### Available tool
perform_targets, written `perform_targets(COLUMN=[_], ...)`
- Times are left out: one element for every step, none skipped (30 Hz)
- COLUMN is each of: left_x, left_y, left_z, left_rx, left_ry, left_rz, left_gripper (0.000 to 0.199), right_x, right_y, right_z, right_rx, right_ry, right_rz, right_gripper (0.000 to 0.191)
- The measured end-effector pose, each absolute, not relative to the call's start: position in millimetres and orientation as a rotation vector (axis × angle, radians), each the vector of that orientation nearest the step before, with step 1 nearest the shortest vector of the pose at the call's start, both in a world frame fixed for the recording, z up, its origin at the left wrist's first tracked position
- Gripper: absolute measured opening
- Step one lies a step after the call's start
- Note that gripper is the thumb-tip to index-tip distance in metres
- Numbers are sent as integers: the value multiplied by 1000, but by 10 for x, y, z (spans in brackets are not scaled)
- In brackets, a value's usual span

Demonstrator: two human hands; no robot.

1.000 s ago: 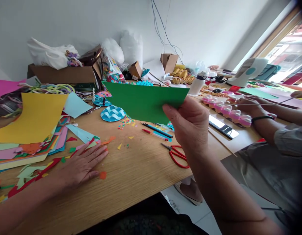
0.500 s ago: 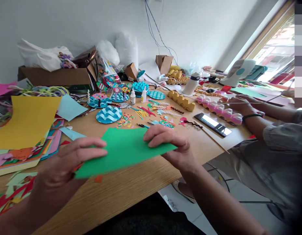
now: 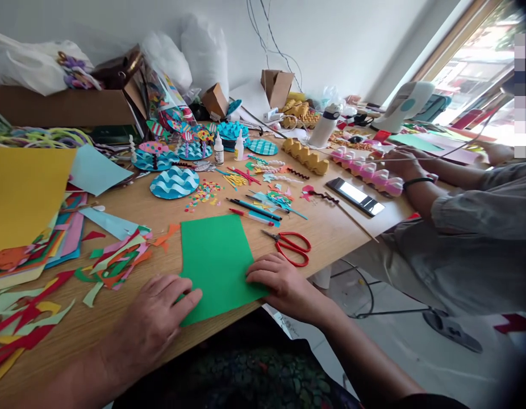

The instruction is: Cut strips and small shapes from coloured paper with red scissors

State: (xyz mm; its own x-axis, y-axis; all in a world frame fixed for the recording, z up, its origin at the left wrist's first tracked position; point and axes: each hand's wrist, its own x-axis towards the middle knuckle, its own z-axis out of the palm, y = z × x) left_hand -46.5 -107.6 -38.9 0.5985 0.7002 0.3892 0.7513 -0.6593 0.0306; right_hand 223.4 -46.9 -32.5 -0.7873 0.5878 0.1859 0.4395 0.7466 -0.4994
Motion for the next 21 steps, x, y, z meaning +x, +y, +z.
perform_targets(left_x=[-462,-458,-452,-444,-435,-426,-416,-409,-403,-401,-403,-408,-416,-427,-439,-452,-466,-478,-490,-501,-510], left_y=[-1093,-1105,-1109,-1103,-1086,-1060,-1025,-984,-938,-889,-839,-789,-742,-698,-659,-626,-599,-579,-565,-556,-551], left_z=[-420,-440,-449,-445,-431,-407,-377,-342,-306,-270,-237,-209,-188,-175,-170,-173,-182,-196,-213,-231,-249], left_rx=[-2711,-2741,-2777,-2820,-2875,-2932,-2983,-3022,-3043,-3050,-3041,-3023,-3006,-3004,-3013,-3031,-3053,-3076,-3095,-3111,-3121], left_ry=[-1250,-1274,-1306,-1350,-1406,-1478,-1568,-1671,-1787,-1909,-2037,-2170,-2299,-2419,-2530,-2628,-2698,-2737,-2744,-2726,-2697], left_rz=[-561,-559,-560,-567,-567,-568,-564,-554,-536,-503,-459,-418,-382,-359,-353,-360,-383,-409,-428,-441,-450], left_gripper=[37,34,29,23,19,17,18,19,19,19,18,19,19,20,21,21,22,21,20,19,18], right_x=[2231,2224,2215,2203,2191,2178,2166,2154,2142,2132,2121,2109,2098,2085,2073,2060,2048,2037,2027,2018,2010], right_y=[-475,-477,-476,-473,-468,-463,-460,-457,-455,-454,-453,-452,-450,-446,-440,-433,-425,-416,-407,-397,-388], right_z=[-308,-291,-277,-268,-263,-262,-263,-265,-266,-266,-263,-259,-254,-247,-241,-235,-231,-229,-230,-233,-239], right_rx=[-799,-802,-805,-809,-814,-823,-838,-858,-883,-912,-944,-980,-1021,-1065,-1112,-1161,-1209,-1255,-1294,-1328,-1356], right_ry=[-2631,-2643,-2652,-2659,-2661,-2656,-2643,-2623,-2600,-2574,-2551,-2531,-2515,-2501,-2491,-2483,-2478,-2474,-2469,-2461,-2449], right_rz=[632,634,633,634,640,655,680,715,756,797,835,865,884,892,893,890,886,886,887,886,881], right_gripper=[21,20,18,15,12,10,12,15,18,20,22,22,22,22,21,20,18,16,15,14,14])
